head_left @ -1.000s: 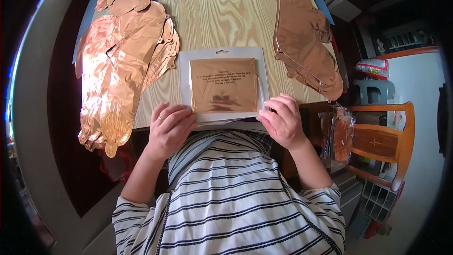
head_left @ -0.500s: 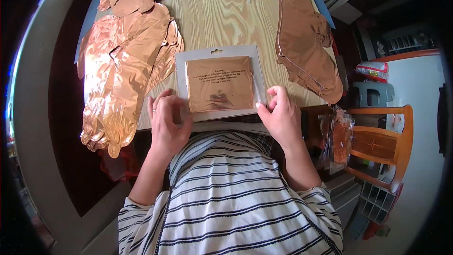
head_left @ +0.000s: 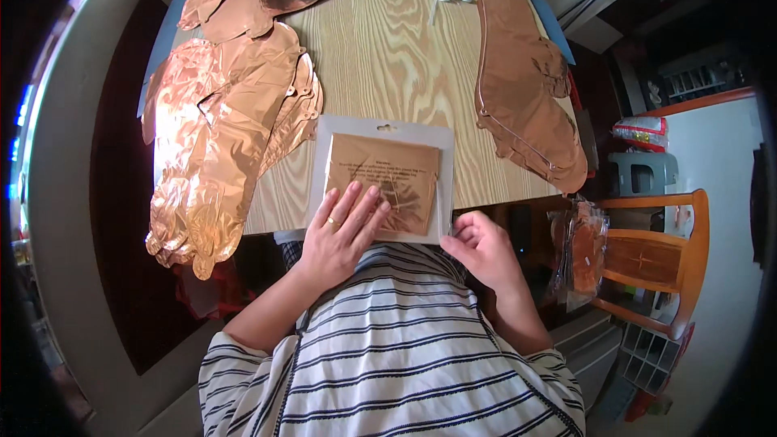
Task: Folding and inserting metallic foil balloons into plastic packaging with cardboard headers.
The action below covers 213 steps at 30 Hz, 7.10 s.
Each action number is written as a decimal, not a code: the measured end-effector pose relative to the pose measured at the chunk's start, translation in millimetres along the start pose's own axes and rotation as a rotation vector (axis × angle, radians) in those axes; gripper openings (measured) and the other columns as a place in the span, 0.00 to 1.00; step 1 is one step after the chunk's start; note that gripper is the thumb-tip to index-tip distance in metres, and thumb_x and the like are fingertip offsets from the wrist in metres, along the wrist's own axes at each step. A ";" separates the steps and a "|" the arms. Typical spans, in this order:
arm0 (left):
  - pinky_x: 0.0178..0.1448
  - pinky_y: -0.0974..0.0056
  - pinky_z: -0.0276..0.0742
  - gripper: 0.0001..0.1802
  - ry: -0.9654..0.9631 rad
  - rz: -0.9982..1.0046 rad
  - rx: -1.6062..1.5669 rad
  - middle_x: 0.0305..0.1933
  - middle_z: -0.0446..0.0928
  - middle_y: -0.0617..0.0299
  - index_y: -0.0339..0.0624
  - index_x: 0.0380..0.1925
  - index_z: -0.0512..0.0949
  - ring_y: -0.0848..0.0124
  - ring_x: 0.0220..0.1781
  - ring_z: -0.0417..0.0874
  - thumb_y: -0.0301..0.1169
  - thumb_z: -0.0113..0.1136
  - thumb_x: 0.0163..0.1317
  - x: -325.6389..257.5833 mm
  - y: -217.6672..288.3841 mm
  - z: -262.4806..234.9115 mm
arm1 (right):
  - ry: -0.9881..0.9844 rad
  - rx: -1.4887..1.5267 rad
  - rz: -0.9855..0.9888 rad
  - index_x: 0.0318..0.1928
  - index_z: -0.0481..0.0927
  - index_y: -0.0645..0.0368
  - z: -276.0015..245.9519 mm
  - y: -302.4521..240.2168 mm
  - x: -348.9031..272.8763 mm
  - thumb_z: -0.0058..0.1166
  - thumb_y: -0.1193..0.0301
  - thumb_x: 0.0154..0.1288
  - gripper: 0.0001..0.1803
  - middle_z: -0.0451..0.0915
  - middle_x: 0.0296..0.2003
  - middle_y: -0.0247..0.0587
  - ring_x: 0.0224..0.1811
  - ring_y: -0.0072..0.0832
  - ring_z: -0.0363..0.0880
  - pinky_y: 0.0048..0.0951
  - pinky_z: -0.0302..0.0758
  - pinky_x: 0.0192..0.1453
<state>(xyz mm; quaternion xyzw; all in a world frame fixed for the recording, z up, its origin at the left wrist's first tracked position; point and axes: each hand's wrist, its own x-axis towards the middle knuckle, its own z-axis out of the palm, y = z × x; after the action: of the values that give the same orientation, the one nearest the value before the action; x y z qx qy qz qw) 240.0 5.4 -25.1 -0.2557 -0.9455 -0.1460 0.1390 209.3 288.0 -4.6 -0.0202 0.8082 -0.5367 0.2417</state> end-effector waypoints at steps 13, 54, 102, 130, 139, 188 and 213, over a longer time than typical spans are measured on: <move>0.73 0.40 0.64 0.36 0.311 0.019 0.124 0.70 0.67 0.37 0.36 0.65 0.72 0.39 0.72 0.67 0.28 0.66 0.52 22.9 -25.9 -34.8 | -0.262 0.504 -0.182 0.45 0.81 0.67 -56.2 -19.5 2.1 0.56 0.75 0.73 0.07 0.85 0.35 0.34 0.33 0.16 0.80 0.20 0.77 0.39; 0.65 0.67 0.71 0.28 0.001 -0.369 -1.687 0.60 0.75 0.63 0.38 0.75 0.59 0.76 0.59 0.75 0.28 0.49 0.78 157.9 -15.8 -13.0 | -0.207 -0.491 -0.247 0.45 0.84 0.67 -202.0 -156.8 78.9 0.63 0.68 0.67 0.14 0.86 0.35 0.34 0.38 0.17 0.80 0.23 0.75 0.46; 0.52 0.53 0.76 0.08 0.241 -0.830 -0.014 0.41 0.80 0.54 0.41 0.36 0.85 0.52 0.46 0.81 0.32 0.69 0.57 -58.9 -176.2 -84.2 | 0.962 -0.125 -0.538 0.49 0.82 0.66 -180.5 0.4 84.0 0.53 0.72 0.77 0.10 0.84 0.45 0.41 0.48 0.26 0.81 0.28 0.78 0.56; 0.38 0.58 0.79 0.08 -0.217 -0.704 -0.202 0.29 0.81 0.54 0.36 0.34 0.84 0.60 0.32 0.84 0.30 0.66 0.59 -112.6 -144.4 -153.1 | -0.098 -1.008 -0.948 0.67 0.73 0.58 184.0 -148.5 207.8 0.52 0.56 0.72 0.29 0.69 0.70 0.49 0.73 0.46 0.64 0.54 0.53 0.78; 0.31 0.66 0.72 0.18 -0.426 -0.954 -0.591 0.21 0.80 0.63 0.36 0.22 0.81 0.77 0.26 0.79 0.39 0.78 0.52 -74.2 -193.3 -182.0 | -0.073 -0.623 -1.274 0.33 0.82 0.56 195.0 -171.9 160.0 0.62 0.72 0.62 0.03 0.81 0.32 0.38 0.38 0.35 0.80 0.38 0.71 0.54; 0.30 0.61 0.74 0.06 0.429 -0.277 0.315 0.25 0.80 0.59 0.42 0.31 0.82 0.65 0.24 0.80 0.19 0.66 0.55 -22.3 -67.2 -267.9 | 0.067 -1.140 -0.575 0.74 0.64 0.52 218.6 -197.0 258.8 0.47 0.30 0.63 0.50 0.61 0.73 0.62 0.75 0.50 0.61 0.53 0.55 0.77; 0.79 0.42 0.52 0.38 -0.048 -0.161 -0.036 0.75 0.63 0.49 0.48 0.71 0.66 0.46 0.79 0.57 0.43 0.65 0.62 66.3 -126.0 -45.5 | 0.421 -0.933 -0.687 0.71 0.64 0.57 -41.4 -76.8 169.5 0.72 0.64 0.53 0.46 0.68 0.63 0.53 0.60 0.55 0.70 0.52 0.68 0.65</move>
<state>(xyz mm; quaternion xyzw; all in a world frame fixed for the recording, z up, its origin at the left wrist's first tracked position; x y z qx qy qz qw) 127.5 -85.1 13.2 -0.1848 -0.9632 -0.1676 0.0995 25.3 241.6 13.0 -0.2764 0.9355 -0.1660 -0.1442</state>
